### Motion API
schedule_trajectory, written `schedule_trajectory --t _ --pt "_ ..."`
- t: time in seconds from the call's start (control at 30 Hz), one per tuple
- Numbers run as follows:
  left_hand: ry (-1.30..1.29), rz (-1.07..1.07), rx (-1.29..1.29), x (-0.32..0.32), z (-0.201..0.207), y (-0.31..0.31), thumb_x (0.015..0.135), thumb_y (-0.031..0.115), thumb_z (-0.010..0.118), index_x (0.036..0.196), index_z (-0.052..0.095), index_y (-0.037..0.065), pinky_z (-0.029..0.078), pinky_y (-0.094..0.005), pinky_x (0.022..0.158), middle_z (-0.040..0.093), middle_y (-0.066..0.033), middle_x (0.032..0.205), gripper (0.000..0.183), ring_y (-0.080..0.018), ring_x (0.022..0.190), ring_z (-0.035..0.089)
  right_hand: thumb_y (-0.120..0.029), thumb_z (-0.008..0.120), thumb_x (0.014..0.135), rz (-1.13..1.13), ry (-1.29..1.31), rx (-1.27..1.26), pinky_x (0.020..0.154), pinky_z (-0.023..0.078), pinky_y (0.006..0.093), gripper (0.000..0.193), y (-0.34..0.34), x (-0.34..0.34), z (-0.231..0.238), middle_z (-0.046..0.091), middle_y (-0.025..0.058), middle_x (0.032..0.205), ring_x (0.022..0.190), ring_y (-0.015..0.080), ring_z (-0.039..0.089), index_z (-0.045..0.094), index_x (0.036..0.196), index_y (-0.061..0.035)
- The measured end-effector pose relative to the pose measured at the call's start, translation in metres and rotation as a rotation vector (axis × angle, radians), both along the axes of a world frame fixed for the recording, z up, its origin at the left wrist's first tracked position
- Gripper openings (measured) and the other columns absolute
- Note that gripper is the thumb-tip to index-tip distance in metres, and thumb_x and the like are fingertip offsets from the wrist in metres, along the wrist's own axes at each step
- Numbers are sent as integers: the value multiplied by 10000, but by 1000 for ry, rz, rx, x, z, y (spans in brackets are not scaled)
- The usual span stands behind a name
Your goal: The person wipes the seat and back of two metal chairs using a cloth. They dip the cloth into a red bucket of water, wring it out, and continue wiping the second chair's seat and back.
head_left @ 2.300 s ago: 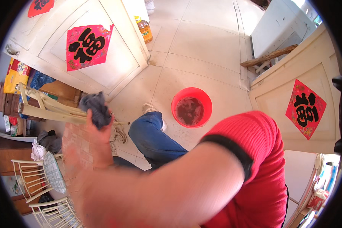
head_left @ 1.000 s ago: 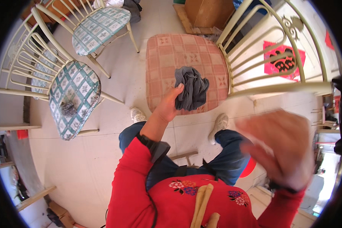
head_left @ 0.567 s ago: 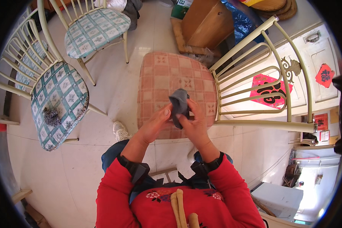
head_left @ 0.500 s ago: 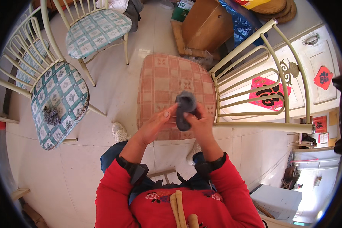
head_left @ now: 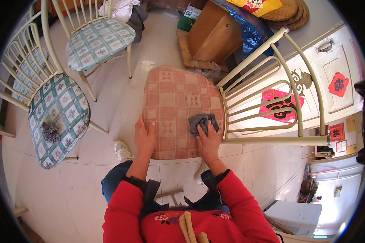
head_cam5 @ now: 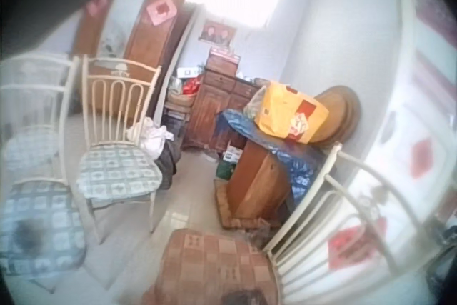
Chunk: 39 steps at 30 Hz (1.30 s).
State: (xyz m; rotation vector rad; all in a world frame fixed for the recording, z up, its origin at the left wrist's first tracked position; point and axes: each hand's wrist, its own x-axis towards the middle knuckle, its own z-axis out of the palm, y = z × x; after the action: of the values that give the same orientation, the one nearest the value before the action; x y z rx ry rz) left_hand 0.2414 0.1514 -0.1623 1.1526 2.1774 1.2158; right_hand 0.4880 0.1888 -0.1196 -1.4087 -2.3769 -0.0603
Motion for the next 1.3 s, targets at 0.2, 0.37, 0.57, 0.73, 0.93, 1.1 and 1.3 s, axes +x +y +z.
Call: schedule_trajectory --t 0.2,0.37,0.57,0.73,0.93,1.1,1.3 --pt "-97 53 -62 4 15 1 892 262 578 1362 415 10 442 -412 944 494 -190 1307 558 -346 1168 520 -158 603 844 57 124 -95 1026 377 457 406 91 -4 -7 424 290 1368 1233 425 449 597 1249 -144" --pt "-135 65 -25 5 23 1 885 248 589 1346 440 14 449 -406 930 506 -187 1294 538 -346 1159 526 -209 565 863 -11 84 -226 1006 408 442 400 194 -25 -11 453 287 1346 1204 417 484 596 1261 -192" --pt "-128 103 -95 5 30 3 890 269 588 1339 463 32 451 -383 904 531 -175 1252 524 -326 1112 549 -240 519 882 -91 75 -256 996 419 433 398 262 -44 -13 465 293 1332 1166 429 513 589 1270 -184" --pt "-93 122 -66 7 29 3 906 284 572 1333 475 42 452 -382 891 543 -168 1227 500 -320 1103 554 -209 529 883 -72 87 -233 1009 405 430 381 230 -24 -21 482 281 1319 1193 421 491 600 1256 -180" --pt "-132 122 -67 8 24 2 900 301 579 1315 472 32 481 -412 864 531 -173 1256 507 -345 1070 577 -94 592 821 16 138 -81 970 423 455 381 89 19 -23 473 273 1317 1162 432 493 631 1198 -139" --pt "-177 130 -60 8 22 1 894 290 598 1315 483 30 477 -394 870 539 -157 1257 507 -326 1089 571 -61 583 822 -10 193 -98 984 402 468 387 -34 30 -7 445 289 1334 1170 448 475 621 1203 -118" --pt "-177 113 -51 9 24 -1 897 289 593 1320 478 23 473 -387 886 535 -159 1270 513 -320 1109 563 -59 570 827 -67 130 -96 990 400 466 401 7 35 -13 443 286 1338 1172 446 470 611 1221 -126"
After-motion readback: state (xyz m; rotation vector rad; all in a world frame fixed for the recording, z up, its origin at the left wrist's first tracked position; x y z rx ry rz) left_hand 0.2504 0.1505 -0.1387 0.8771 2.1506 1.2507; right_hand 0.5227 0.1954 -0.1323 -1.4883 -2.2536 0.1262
